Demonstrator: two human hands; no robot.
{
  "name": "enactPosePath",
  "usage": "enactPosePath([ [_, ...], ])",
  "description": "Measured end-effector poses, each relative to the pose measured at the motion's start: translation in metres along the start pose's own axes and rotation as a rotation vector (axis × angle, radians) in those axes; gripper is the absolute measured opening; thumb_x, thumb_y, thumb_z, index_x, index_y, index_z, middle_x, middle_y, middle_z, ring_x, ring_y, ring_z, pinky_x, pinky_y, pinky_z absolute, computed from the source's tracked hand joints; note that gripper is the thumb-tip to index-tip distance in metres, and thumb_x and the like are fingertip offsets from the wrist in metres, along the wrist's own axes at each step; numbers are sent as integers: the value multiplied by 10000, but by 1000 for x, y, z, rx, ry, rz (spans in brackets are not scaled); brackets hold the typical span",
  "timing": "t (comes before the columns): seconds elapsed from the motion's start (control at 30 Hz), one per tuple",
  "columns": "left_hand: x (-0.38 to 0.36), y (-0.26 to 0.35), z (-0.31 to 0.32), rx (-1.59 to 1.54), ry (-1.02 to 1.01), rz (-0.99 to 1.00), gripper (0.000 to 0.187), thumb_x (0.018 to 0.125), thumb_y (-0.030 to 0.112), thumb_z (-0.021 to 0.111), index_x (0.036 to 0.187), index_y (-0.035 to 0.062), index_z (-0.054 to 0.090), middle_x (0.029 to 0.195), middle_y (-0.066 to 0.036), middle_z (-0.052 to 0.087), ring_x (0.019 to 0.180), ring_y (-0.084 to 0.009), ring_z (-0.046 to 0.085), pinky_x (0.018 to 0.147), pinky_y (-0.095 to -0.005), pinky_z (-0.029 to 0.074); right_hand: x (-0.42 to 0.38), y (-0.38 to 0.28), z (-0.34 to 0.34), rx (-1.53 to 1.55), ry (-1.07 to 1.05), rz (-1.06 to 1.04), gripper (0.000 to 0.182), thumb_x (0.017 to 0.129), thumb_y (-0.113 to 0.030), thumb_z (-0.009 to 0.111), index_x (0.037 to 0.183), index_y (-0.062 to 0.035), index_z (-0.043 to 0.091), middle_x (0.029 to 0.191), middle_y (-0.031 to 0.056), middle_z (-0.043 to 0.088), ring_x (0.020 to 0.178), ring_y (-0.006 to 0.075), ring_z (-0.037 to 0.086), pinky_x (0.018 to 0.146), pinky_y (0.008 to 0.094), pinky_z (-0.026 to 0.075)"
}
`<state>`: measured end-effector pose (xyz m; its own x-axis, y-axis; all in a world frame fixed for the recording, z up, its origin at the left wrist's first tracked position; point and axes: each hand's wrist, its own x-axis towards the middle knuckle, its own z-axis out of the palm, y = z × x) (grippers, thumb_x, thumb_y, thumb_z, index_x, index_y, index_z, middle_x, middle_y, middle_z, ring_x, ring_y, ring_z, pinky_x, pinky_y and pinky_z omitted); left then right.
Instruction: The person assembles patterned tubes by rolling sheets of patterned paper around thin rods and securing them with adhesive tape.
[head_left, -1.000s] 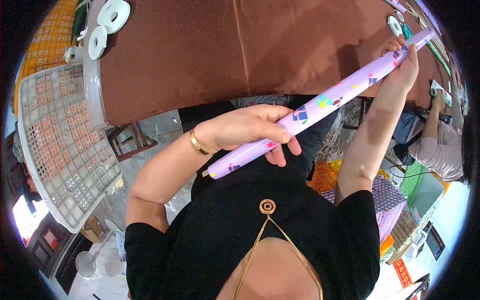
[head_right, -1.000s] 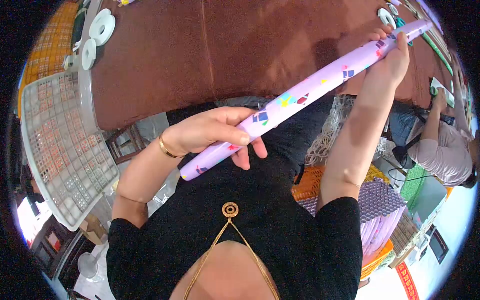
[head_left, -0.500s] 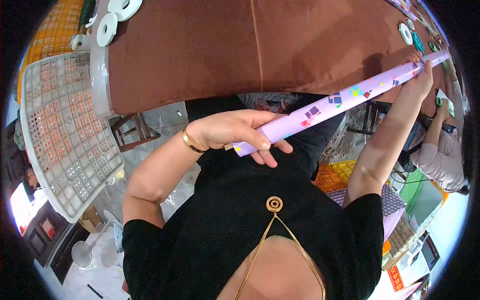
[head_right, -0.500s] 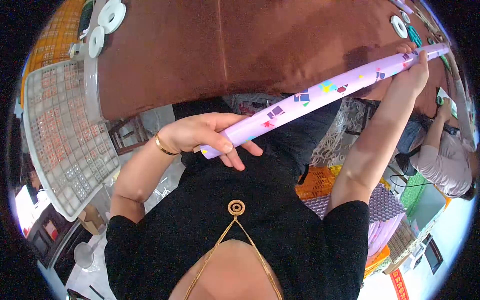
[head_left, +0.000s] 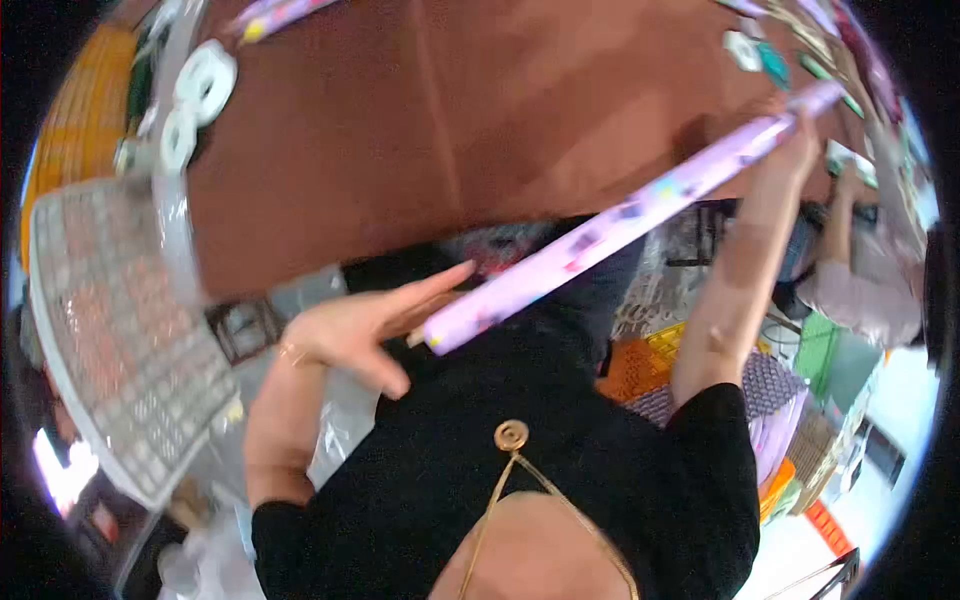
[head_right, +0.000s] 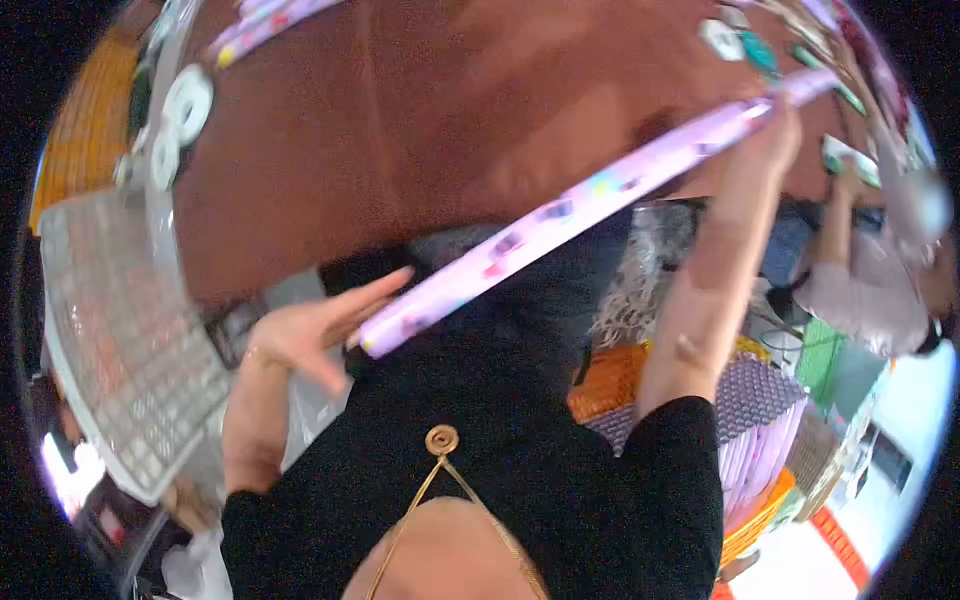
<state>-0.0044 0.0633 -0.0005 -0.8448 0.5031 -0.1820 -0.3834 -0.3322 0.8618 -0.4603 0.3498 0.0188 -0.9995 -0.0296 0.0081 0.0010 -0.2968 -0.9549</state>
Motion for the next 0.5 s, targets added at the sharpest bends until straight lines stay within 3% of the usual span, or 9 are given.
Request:
enactPosePath([
  [0.03,-7,11,-4,33,-12,59,1164,720,97,842,1567,43,45,1588,-190,230,1405,-266,375,1142,-375,303,29,14,-23,223,-69,116,307,896,-230,587,997,26,450,839,77,471,685,190,482,667,332,478],
  [0.1,-13,43,-10,188,98,61,1062,761,117,821,1551,-2,122,1555,-183,305,1381,-252,405,1148,-378,294,4,18,-7,513,-366,245,304,946,-267,562,1020,10,462,855,65,499,686,162,485,638,288,473],
  [0.13,-4,60,-9,216,69,79,1062,761,117,821,1551,-2,122,1555,-183,305,1381,-252,405,1148,-378,294,-18,15,18,485,-273,205,312,965,-291,546,1051,0,475,856,60,508,682,161,486,629,285,471],
  [0.2,6,90,1,29,427,22,906,835,129,766,1534,-3,204,1486,-171,407,1345,-244,442,1128,-366,328,-74,14,67,471,-169,179,335,995,-337,515,1121,-27,500,862,53,529,677,162,495,614,289,473],
  [0.3,58,109,2,249,493,96,760,902,133,700,1514,9,266,1424,-162,469,1305,-224,476,1095,-357,372,-133,32,114,585,-201,264,364,1000,-383,509,1204,-81,522,873,54,556,691,178,533,619,311,483],
  [0.37,91,92,-14,197,438,146,677,924,143,679,1489,24,325,1373,-161,498,1255,-207,499,1069,-360,400,-171,42,138,614,-247,238,380,1001,-390,506,1230,-86,508,881,68,564,707,197,554,628,331,489],
  [0.43,118,84,-15,257,490,156,648,928,165,678,1472,32,354,1244,-141,571,1099,-183,581,972,-340,475,-202,42,153,645,-261,277,412,1004,-384,501,1268,-69,483,886,81,568,732,210,564,664,352,496],
  [0.47,116,97,-1,112,524,-74,590,928,201,683,1416,18,405,1079,-89,615,915,-137,621,793,-295,538,-209,45,152,634,-307,268,427,1001,-376,507,1283,-57,469,901,88,573,761,217,574,697,358,503],
  [0.5,119,87,-4,188,510,-90,469,942,212,656,1311,1,458,928,-64,642,702,-114,640,646,-263,543,-214,48,152,620,-351,257,443,999,-368,513,1297,-46,456,916,96,578,790,224,585,731,365,509],
])
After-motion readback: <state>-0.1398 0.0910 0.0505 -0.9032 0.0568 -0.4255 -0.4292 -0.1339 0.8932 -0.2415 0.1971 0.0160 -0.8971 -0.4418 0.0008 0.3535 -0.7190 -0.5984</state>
